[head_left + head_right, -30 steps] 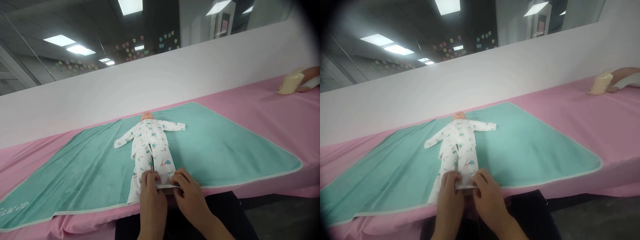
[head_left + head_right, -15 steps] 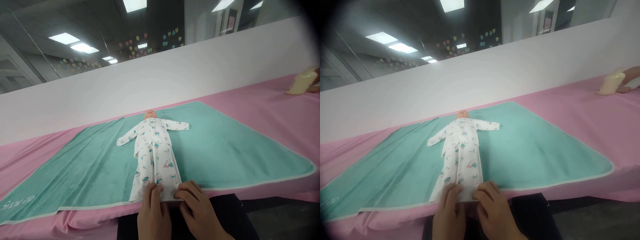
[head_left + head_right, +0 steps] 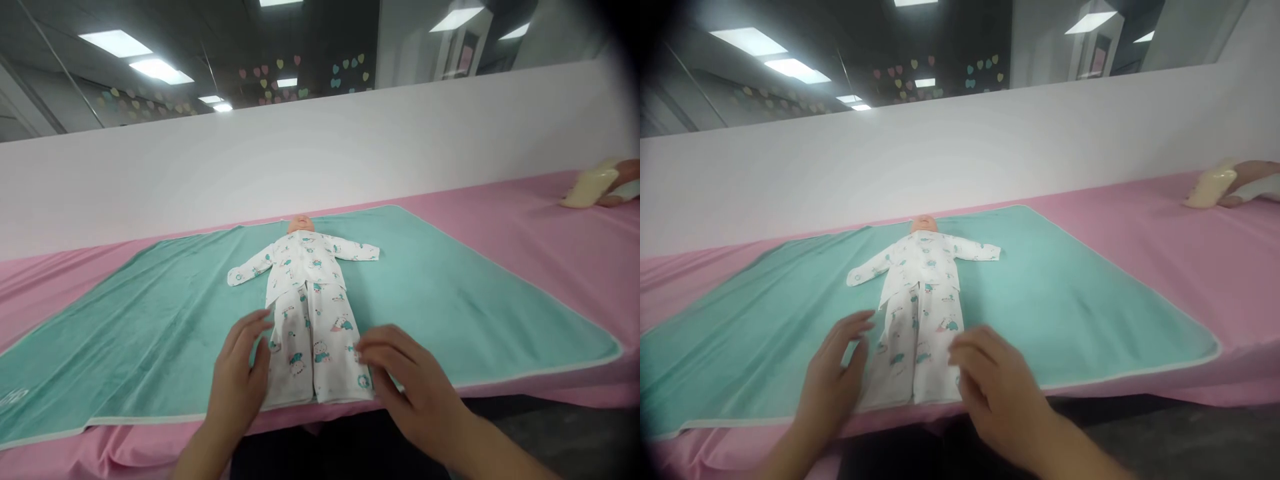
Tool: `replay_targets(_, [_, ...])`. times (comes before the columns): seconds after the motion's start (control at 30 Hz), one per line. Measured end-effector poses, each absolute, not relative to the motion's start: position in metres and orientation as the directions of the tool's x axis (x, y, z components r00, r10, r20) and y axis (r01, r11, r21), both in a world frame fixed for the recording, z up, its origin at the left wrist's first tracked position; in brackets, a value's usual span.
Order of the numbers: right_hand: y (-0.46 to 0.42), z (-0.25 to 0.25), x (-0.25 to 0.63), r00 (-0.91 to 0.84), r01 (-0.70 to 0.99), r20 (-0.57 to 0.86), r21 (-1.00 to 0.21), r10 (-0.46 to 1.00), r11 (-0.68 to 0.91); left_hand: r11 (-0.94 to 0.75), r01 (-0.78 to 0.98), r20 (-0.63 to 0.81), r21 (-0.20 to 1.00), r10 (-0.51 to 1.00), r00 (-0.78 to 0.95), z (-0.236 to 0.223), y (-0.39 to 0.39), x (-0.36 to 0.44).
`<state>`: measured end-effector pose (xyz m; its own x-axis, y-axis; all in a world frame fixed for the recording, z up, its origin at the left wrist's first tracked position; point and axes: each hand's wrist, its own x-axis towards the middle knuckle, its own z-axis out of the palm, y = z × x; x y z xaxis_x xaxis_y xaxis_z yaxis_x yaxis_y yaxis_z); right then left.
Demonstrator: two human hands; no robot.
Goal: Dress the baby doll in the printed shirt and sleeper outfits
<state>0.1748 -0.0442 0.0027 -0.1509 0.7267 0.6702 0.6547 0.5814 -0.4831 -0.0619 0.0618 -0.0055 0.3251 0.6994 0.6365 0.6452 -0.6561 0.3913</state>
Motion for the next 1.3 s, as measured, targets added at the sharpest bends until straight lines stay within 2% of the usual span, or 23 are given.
replay_targets(0.17, [0.046,0.007,0.173,-0.177,0.794,0.544,-0.414,0.821,0.446,-0.671,0.637,0.457,0.38,0.735,0.501,-0.006,0.116,-0.051])
replay_targets(0.23, [0.071,0.003,0.173,-0.259,0.816,0.468,-0.361,0.845,0.45,-0.688,0.608,0.392,0.396,0.726,0.565,-0.001,0.126,-0.055])
replay_targets(0.3, [0.079,0.0,0.174,-0.403,0.781,0.4,-0.318,0.823,0.537,-0.653,0.621,0.361,0.434,0.758,0.544,0.006,0.136,-0.064])
replay_targets(0.4, [0.071,0.001,0.18,-0.558,0.661,0.371,-0.342,0.742,0.668,-0.517,0.72,0.387,0.463,0.848,0.361,0.011,0.169,-0.083])
replay_targets(0.47, [0.071,0.006,0.188,-0.469,0.662,0.407,-0.426,0.784,0.617,-0.458,0.78,0.391,0.426,0.871,0.298,0.009,0.203,-0.095])
replay_targets(0.57, [0.102,0.007,0.211,-0.108,0.775,0.457,-0.517,0.883,0.363,-0.416,0.837,0.342,0.355,0.891,0.298,-0.003,0.256,-0.108])
replay_targets(0.7, [0.172,-0.019,0.264,0.309,0.869,0.51,-0.495,0.803,-0.02,-0.345,0.83,0.223,0.439,0.936,0.272,-0.019,0.291,-0.125])
replay_targets(0.73, [0.186,-0.028,0.278,0.377,0.867,0.483,-0.484,0.79,-0.118,-0.355,0.819,0.214,0.452,0.934,0.287,-0.022,0.293,-0.129])
replay_targets(0.8, [0.203,-0.043,0.301,0.467,0.82,0.312,-0.504,0.828,-0.272,-0.415,0.804,0.212,0.426,0.91,0.357,-0.024,0.293,-0.135])
replay_targets(0.87, [0.207,-0.051,0.316,0.501,0.779,0.229,-0.539,0.834,-0.32,-0.471,0.805,0.216,0.361,0.882,0.419,-0.025,0.293,-0.138])
replay_targets(1.0, [0.201,-0.052,0.329,0.589,0.755,0.282,-0.526,0.757,-0.392,-0.483,0.839,0.244,0.25,0.87,0.428,-0.022,0.295,-0.14])
replay_targets(1.07, [0.198,-0.05,0.332,0.605,0.736,0.228,-0.525,0.763,-0.427,-0.456,0.867,0.254,0.201,0.879,0.403,-0.019,0.295,-0.14])
replay_targets(1.17, [0.198,-0.049,0.336,0.562,0.731,0.163,-0.558,0.811,-0.394,-0.396,0.902,0.272,0.172,0.899,0.343,-0.016,0.293,-0.141])
replay_targets(1.3, [0.199,-0.048,0.343,0.587,0.705,0.233,-0.617,0.775,-0.349,-0.309,0.943,0.248,0.125,0.93,0.272,-0.014,0.294,-0.144])
